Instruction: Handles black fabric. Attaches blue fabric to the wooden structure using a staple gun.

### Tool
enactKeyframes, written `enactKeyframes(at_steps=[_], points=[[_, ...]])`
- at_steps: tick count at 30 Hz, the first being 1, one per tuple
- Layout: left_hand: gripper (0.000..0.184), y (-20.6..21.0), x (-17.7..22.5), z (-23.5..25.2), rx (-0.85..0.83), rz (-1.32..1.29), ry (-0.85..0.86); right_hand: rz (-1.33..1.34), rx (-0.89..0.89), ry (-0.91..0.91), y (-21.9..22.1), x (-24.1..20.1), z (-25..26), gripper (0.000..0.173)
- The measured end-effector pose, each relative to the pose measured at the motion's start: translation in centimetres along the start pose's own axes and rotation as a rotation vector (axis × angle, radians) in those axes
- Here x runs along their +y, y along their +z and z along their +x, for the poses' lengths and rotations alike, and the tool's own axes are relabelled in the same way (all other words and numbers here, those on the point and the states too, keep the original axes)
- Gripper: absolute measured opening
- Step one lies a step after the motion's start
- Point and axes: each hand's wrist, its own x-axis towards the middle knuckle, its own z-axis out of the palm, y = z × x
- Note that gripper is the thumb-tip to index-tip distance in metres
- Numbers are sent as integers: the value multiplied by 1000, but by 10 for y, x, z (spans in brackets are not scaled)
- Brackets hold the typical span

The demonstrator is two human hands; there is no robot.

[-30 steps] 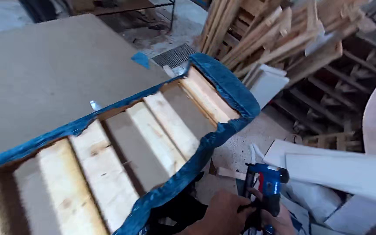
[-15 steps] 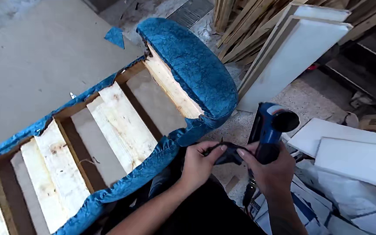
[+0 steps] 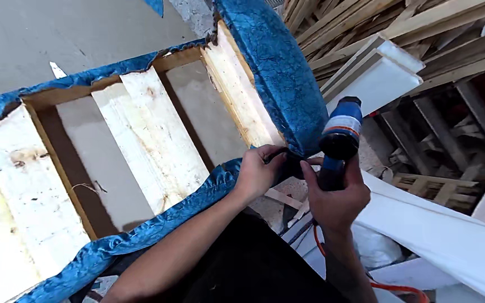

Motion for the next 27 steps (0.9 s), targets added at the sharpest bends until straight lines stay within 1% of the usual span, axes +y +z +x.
enactKeyframes(at_steps=[4, 6, 8, 12, 15, 20, 21, 23, 25, 27], points=[[16, -6, -2, 8, -70, -22, 3, -197, 6, -53, -39, -3, -23, 74], [16, -9, -3, 10, -116, -69, 13, -285, -65, -56, -61, -13, -46, 73], [16, -12, -6, 12, -158, -136, 45, -365, -162, -59, -74, -23, -70, 74], [16, -12, -4, 12, -184, -172, -1, -441, -334, -115, -67, -33, -96, 68], [17, -12, -3, 11, -188, -189, -26, -439, -384, -144, -58, -33, -98, 66], [16, -15, -13, -3, -237, -304, 1, -472, -344, -137, -49, -28, -91, 64], [16, -13, -15, -5, -242, -341, -15, -473, -339, -135, -48, -27, -90, 64], [16, -2, -17, -1, -196, -433, -78, -474, -336, -138, -48, -26, -87, 64], [15, 6, -20, 4, -145, -542, -101, -468, -343, -149, -47, -25, -85, 64], [15, 7, -16, 7, -115, -595, -131, -465, -351, -161, -46, -23, -85, 65]])
